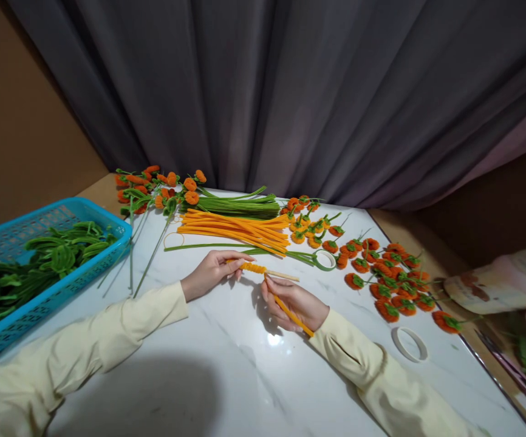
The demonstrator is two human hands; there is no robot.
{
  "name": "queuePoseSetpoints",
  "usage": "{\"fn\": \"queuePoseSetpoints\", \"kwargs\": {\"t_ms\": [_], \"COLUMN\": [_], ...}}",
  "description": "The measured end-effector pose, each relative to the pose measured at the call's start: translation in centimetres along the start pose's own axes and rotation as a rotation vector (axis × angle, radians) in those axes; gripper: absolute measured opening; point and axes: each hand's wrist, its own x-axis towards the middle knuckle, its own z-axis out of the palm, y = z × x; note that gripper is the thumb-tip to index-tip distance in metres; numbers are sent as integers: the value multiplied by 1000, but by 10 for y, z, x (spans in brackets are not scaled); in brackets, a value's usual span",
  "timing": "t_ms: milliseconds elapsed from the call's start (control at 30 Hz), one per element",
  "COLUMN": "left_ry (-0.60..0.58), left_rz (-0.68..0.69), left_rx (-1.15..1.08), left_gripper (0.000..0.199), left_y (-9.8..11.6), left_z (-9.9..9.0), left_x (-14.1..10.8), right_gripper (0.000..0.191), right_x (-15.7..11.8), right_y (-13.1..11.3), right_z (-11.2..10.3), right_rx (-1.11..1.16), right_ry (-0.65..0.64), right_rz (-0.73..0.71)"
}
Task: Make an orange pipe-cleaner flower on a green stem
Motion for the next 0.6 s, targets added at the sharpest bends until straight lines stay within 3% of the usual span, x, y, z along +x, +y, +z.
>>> {"fn": "queuePoseSetpoints", "kwargs": {"t_ms": [167,367,600], "left_ry": [124,174,182], "left_rz": [178,475,500], "left_rx": [295,566,636], "left_gripper": [28,22,19], "left_y": [2,-1,-3], "left_z": [7,10,6], "left_x": [-5,-8,-6], "right_gripper": [22,22,29], "right_x": [1,-1,-2], "right_y": [0,-2,-7], "right_z": [-3,-4,-4], "right_rx": [-20,-7,49], "right_ry": [-23,-30,-81], "right_rz": [7,47,145]}}
